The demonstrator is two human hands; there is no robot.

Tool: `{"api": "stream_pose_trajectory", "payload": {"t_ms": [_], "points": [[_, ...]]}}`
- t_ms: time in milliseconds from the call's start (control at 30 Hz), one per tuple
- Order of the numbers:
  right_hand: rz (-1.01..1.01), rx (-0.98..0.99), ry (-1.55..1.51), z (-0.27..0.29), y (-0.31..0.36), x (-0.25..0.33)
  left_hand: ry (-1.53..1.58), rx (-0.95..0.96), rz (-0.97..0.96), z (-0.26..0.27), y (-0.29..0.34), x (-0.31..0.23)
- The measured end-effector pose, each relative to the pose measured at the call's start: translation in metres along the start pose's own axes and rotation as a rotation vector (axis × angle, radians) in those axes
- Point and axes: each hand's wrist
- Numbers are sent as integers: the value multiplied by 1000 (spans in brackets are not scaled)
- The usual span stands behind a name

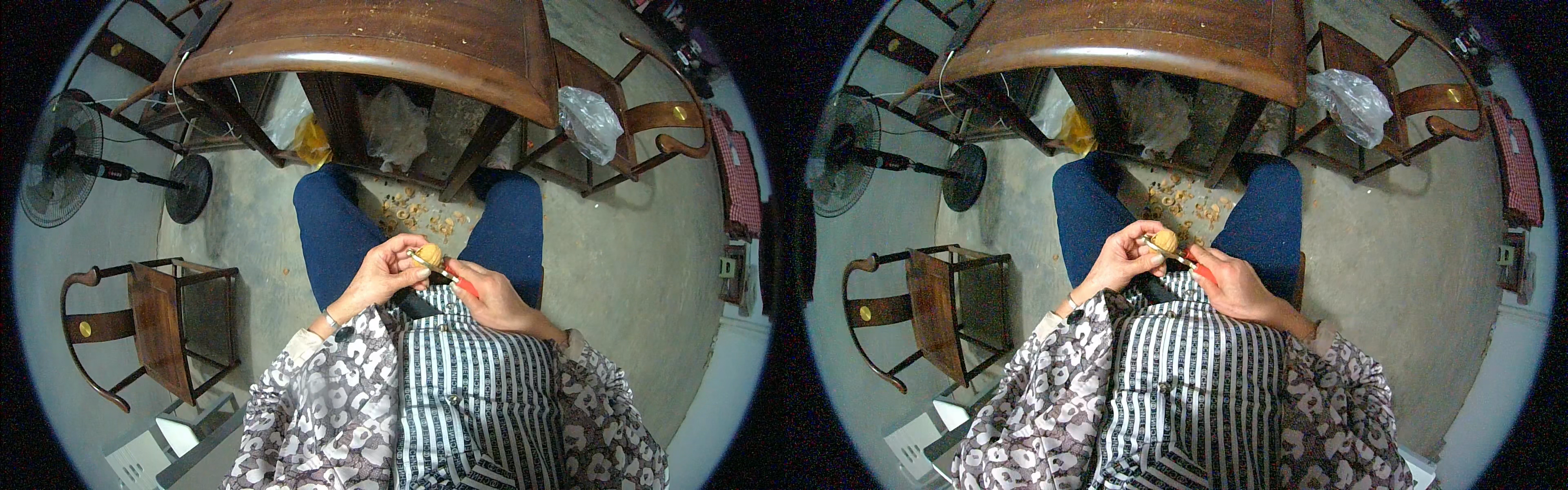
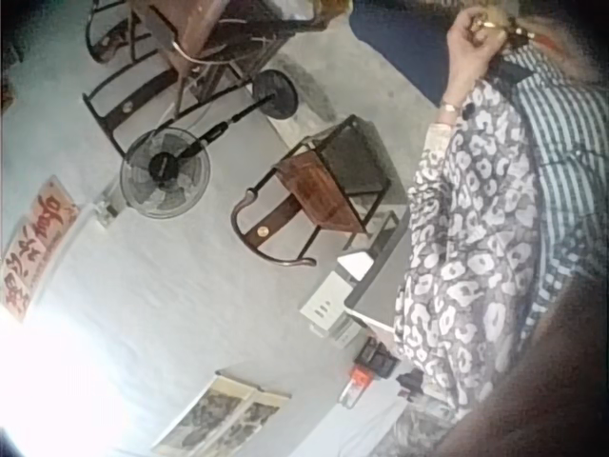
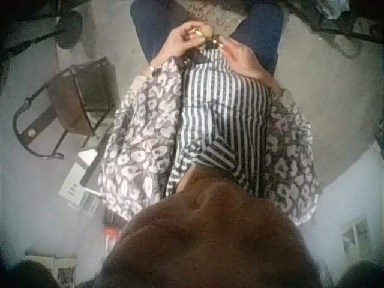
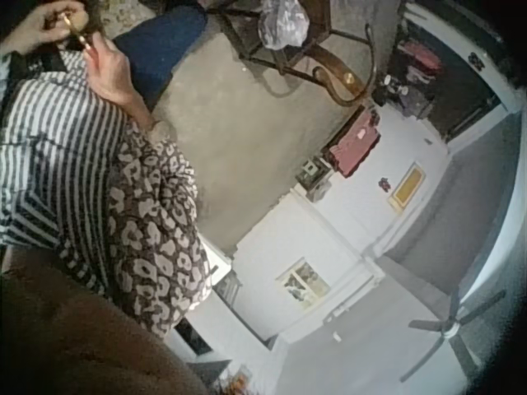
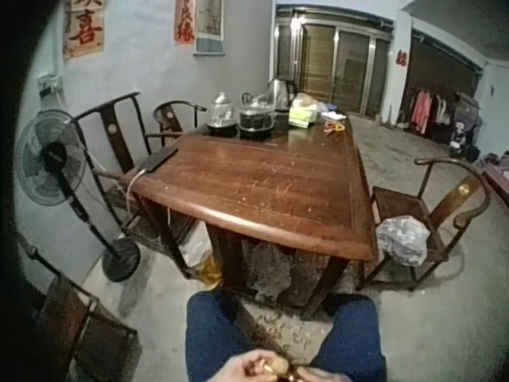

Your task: The person sits on the floor and uses a red nutcracker to crack walnuts taken from a yellow mesh bag. Shells are discarded on the table and floor, and the person removes the nutmeat from the cracked shells by hand.

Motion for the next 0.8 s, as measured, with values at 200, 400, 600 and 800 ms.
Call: {"api": "stream_pose_trajectory", "payload": {"t_ms": [200, 400, 600, 800], "points": [[-38, -18, 98, 6, -1, -4, -76, 12, 10, -11, -5, -10], [-72, -5, 99, 7, -1, -6, -148, 12, 21, -9, -5, -11], [-59, -26, 77, 9, 0, -20, -235, -14, -49, -11, -14, 2], [-49, -37, 168, 17, 2, -40, -268, -34, -43, -16, -30, 9]]}}
Point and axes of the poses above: each hand's wrist, its own y-axis away from the middle knuckle, its own z-axis out of the back of the hand, x = y × z, and after that the axes turned 2 degrees about z, right-handed
